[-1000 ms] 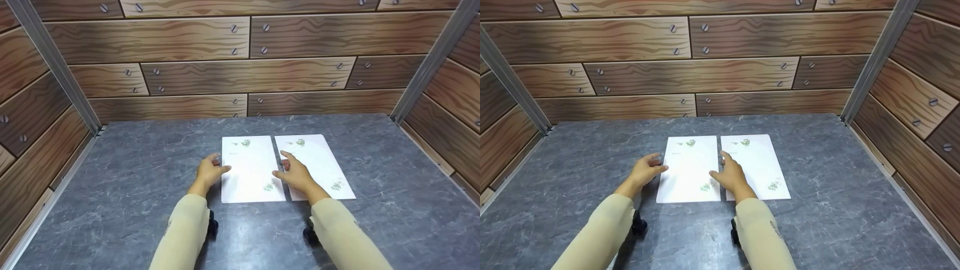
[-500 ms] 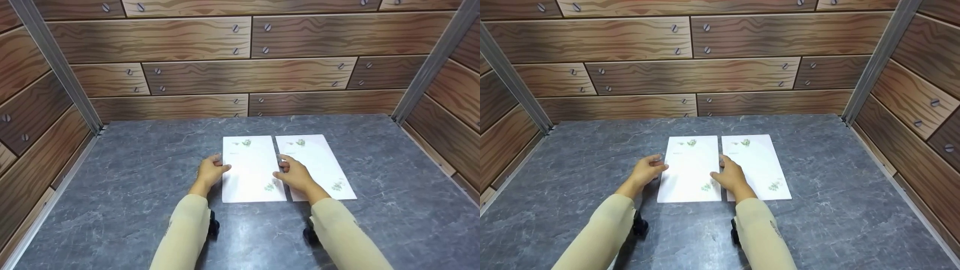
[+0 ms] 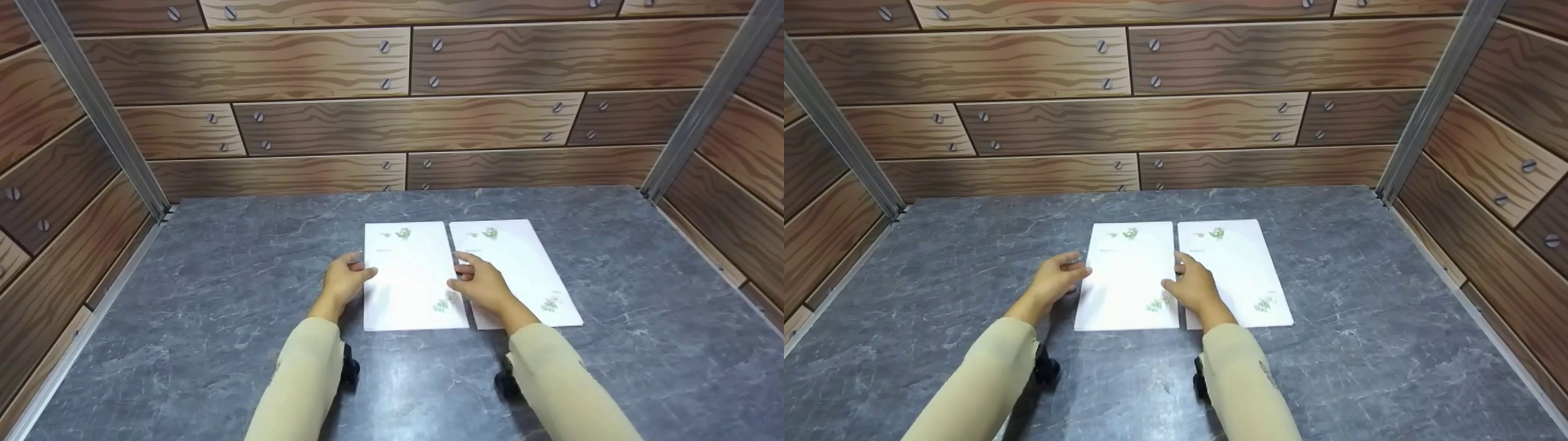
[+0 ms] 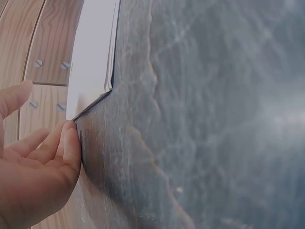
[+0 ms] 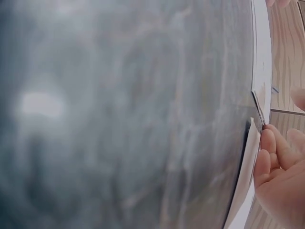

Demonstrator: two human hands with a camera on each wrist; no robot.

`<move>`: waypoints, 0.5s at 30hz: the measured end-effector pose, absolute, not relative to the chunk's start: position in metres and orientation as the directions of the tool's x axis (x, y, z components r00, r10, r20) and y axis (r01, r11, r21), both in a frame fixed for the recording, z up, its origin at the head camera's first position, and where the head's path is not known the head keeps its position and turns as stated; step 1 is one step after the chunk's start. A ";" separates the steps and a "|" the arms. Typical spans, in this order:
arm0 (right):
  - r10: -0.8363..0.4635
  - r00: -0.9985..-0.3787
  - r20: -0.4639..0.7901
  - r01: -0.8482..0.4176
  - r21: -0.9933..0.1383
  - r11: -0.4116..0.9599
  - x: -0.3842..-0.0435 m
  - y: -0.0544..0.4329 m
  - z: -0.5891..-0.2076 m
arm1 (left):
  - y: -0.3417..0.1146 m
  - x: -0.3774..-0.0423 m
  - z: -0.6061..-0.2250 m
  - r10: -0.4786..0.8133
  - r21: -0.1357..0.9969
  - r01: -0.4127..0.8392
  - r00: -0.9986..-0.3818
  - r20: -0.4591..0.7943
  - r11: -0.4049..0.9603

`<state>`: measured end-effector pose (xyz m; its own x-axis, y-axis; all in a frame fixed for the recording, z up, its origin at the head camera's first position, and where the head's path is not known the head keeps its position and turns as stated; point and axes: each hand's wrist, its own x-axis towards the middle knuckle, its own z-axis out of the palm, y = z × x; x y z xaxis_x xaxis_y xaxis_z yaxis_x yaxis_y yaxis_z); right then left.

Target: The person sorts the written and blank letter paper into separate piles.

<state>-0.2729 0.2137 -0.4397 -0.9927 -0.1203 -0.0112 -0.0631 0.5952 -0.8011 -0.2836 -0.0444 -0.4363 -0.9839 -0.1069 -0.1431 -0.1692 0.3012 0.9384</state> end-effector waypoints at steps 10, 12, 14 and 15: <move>-0.093 -0.995 0.041 -0.086 -0.829 0.552 -0.273 0.216 -0.441 | -0.043 -0.283 -0.437 -0.127 0.946 -0.135 -0.987 -0.102 0.295; -0.084 -0.995 0.059 -0.096 -0.832 0.546 -0.273 0.216 -0.441 | -0.044 -0.283 -0.437 -0.125 0.948 -0.116 -0.989 -0.082 0.297; -0.080 -0.994 0.072 -0.104 -0.833 0.543 -0.273 0.216 -0.442 | -0.044 -0.283 -0.437 -0.125 0.950 -0.100 -0.990 -0.065 0.297; -0.078 -0.994 0.075 -0.105 -0.834 0.541 -0.273 0.216 -0.442 | -0.044 -0.283 -0.438 -0.125 0.950 -0.092 -0.991 -0.057 0.298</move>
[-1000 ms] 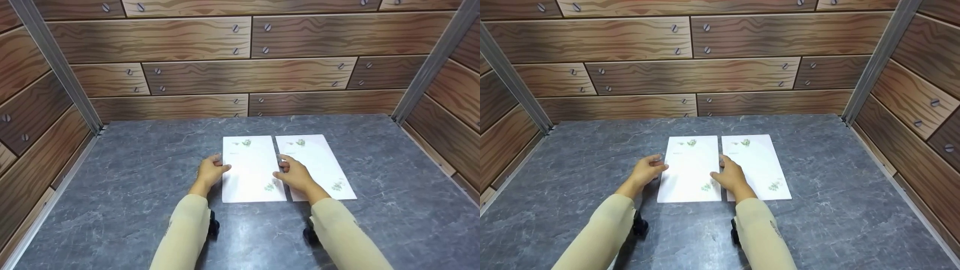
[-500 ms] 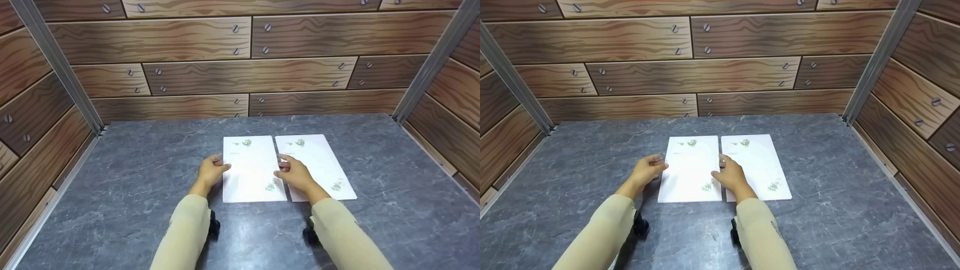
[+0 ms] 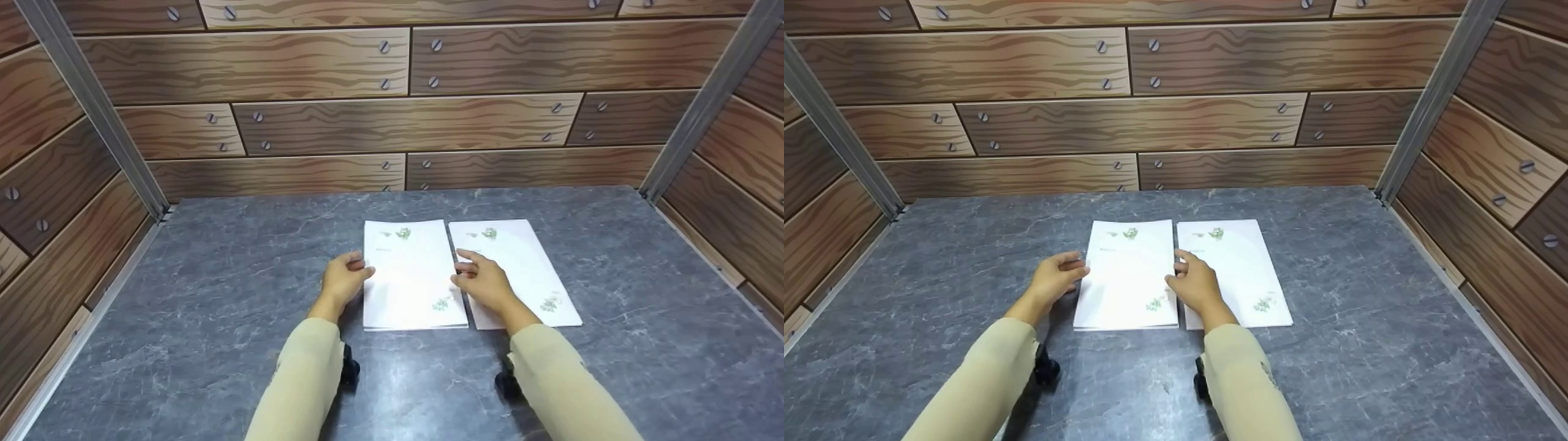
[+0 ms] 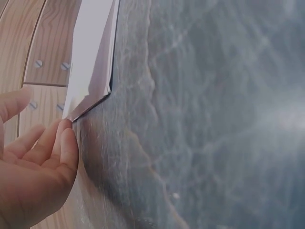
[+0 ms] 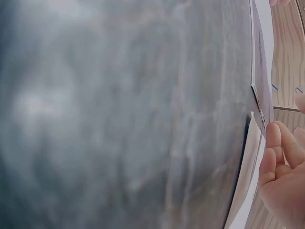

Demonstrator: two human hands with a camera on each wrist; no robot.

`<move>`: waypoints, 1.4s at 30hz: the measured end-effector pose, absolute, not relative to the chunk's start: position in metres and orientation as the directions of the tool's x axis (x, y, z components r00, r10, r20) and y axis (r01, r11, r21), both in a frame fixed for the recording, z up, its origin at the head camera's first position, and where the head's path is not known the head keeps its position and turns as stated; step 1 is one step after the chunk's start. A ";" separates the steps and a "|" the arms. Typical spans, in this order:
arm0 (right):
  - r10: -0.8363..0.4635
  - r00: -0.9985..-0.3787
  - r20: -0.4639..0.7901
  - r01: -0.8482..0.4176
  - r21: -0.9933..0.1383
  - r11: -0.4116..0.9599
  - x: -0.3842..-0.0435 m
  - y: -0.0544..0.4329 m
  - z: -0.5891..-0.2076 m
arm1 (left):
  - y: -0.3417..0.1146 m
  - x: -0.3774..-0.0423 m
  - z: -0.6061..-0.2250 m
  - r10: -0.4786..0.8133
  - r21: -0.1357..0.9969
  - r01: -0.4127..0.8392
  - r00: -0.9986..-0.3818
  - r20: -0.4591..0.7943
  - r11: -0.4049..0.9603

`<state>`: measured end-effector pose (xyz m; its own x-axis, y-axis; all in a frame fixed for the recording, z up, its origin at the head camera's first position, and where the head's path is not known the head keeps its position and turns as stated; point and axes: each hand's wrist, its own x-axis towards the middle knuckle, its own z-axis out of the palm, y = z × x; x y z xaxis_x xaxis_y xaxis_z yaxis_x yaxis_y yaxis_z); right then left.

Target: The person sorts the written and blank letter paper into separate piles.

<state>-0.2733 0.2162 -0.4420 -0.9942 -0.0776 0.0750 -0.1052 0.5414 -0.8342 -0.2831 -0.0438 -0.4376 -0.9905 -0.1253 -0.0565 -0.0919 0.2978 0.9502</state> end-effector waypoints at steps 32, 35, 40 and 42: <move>-0.041 -0.998 0.055 -0.069 -0.837 0.543 -0.276 0.220 -0.439 | -0.044 -0.282 -0.437 -0.136 0.927 -0.058 -0.991 -0.008 0.369; -0.045 -0.997 0.055 -0.070 -0.839 0.539 -0.276 0.224 -0.436 | -0.042 -0.282 -0.434 -0.137 0.931 -0.068 -0.990 -0.019 0.360; -0.039 -0.998 0.054 -0.066 -0.846 0.529 -0.275 0.230 -0.431 | -0.036 -0.282 -0.430 -0.124 0.937 -0.068 -0.992 -0.027 0.342; -0.034 -0.998 0.053 -0.063 -0.847 0.529 -0.275 0.233 -0.430 | -0.033 -0.283 -0.429 -0.118 0.941 -0.058 -0.993 -0.020 0.334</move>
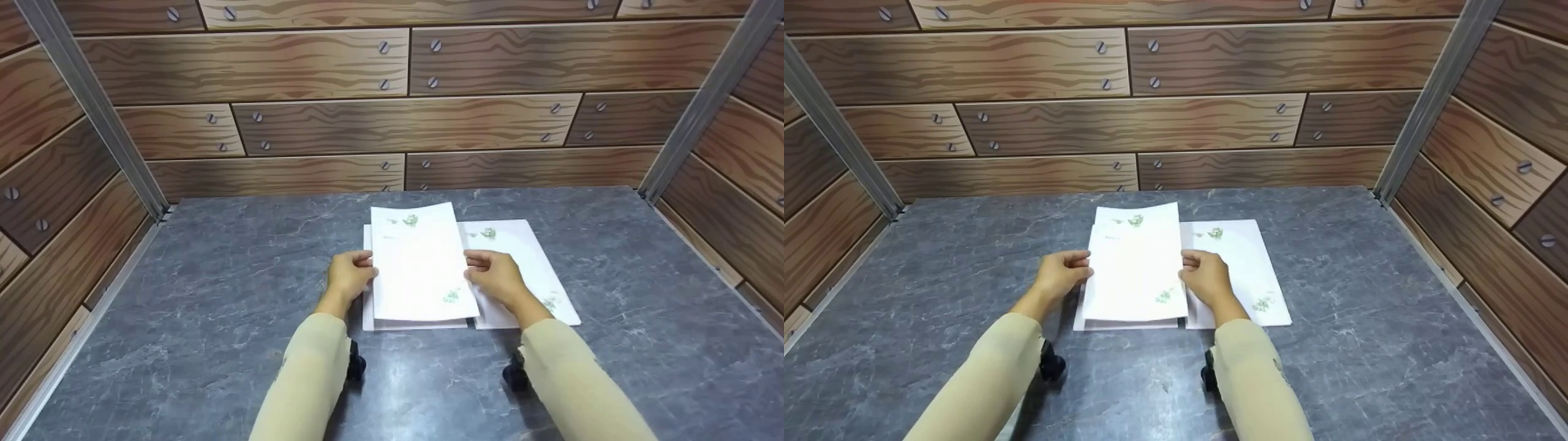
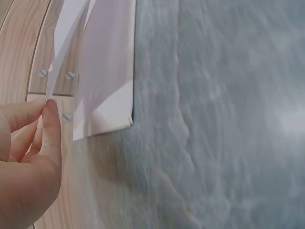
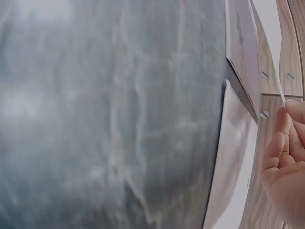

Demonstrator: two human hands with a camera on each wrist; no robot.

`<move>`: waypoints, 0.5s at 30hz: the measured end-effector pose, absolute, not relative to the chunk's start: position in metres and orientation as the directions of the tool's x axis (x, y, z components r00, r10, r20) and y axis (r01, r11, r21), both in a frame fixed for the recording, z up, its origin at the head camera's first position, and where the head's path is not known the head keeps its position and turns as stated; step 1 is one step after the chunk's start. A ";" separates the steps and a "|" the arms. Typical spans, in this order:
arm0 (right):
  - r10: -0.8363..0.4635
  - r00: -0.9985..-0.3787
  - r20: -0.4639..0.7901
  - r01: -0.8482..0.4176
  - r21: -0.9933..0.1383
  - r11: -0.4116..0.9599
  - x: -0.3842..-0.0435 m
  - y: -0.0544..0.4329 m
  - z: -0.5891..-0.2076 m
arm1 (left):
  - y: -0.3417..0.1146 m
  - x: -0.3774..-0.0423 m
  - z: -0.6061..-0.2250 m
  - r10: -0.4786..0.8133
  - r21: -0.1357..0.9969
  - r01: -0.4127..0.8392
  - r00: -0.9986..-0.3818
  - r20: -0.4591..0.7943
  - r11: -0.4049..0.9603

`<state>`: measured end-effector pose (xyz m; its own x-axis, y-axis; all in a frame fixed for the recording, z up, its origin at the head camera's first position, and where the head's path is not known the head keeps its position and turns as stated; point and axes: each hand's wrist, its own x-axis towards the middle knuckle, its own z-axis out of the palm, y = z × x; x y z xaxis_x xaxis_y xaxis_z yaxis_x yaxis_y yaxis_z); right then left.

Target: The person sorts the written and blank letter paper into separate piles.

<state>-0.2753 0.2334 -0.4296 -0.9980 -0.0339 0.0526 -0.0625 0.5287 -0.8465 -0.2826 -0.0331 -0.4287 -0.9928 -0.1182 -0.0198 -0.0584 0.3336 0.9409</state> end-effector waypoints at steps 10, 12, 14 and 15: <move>-0.017 -0.996 0.087 -0.082 -0.830 0.551 -0.274 0.256 -0.427 | -0.008 -0.284 -0.425 -0.108 0.946 -0.027 -0.994 0.008 0.322; -0.010 -0.995 0.099 -0.088 -0.825 0.559 -0.273 0.262 -0.427 | -0.001 -0.284 -0.425 -0.107 0.948 -0.015 -0.994 0.021 0.319; -0.006 -0.995 0.101 -0.087 -0.822 0.563 -0.271 0.269 -0.426 | 0.006 -0.284 -0.425 -0.108 0.947 -0.012 -0.994 0.023 0.320; -0.006 -0.994 0.105 -0.091 -0.820 0.565 -0.271 0.271 -0.426 | 0.010 -0.283 -0.425 -0.110 0.947 -0.013 -0.994 0.024 0.320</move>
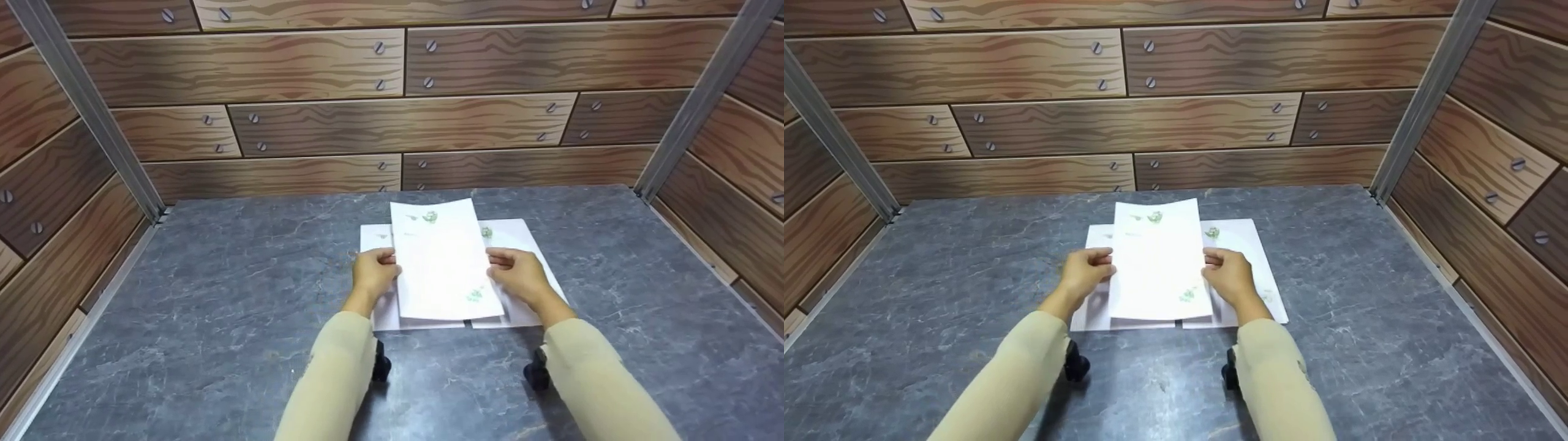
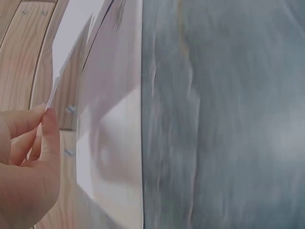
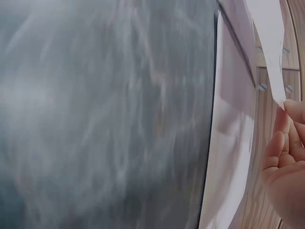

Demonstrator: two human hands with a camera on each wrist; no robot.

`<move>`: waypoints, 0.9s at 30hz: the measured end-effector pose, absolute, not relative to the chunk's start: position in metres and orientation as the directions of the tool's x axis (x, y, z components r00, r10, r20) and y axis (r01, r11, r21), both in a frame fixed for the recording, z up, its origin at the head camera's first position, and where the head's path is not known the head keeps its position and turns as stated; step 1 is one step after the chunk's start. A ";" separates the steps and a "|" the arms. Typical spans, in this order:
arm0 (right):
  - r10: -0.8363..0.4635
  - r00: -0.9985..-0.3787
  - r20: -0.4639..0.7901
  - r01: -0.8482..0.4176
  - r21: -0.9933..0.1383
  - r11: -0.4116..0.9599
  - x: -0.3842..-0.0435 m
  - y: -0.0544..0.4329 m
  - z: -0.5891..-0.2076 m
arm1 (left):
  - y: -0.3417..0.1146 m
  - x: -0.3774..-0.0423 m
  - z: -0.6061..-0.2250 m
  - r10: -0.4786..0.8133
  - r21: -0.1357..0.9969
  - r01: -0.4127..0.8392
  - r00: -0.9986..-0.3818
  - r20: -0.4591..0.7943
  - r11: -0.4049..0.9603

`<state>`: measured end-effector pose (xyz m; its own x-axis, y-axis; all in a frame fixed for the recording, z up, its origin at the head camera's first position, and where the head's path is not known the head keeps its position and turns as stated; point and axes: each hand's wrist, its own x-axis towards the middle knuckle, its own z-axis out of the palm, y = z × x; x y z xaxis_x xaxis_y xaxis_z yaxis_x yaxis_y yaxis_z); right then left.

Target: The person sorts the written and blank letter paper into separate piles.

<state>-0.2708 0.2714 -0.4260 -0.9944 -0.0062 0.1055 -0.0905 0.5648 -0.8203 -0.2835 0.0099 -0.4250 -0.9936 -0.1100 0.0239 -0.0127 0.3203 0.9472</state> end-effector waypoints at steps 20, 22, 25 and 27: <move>0.044 -0.994 0.096 -0.052 -0.808 0.587 -0.262 0.320 -0.426 | 0.064 -0.271 -0.433 -0.080 0.940 0.020 -0.996 0.050 0.340; 0.048 -0.994 0.094 -0.047 -0.805 0.591 -0.261 0.324 -0.426 | 0.069 -0.271 -0.433 -0.079 0.935 0.028 -0.995 0.060 0.353; 0.056 -0.994 0.094 -0.041 -0.796 0.604 -0.260 0.329 -0.425 | 0.075 -0.270 -0.433 -0.078 0.933 0.026 -0.995 0.057 0.358; 0.063 -0.994 0.086 -0.031 -0.801 0.598 -0.258 0.332 -0.424 | 0.078 -0.269 -0.433 -0.077 0.933 0.017 -0.996 0.048 0.358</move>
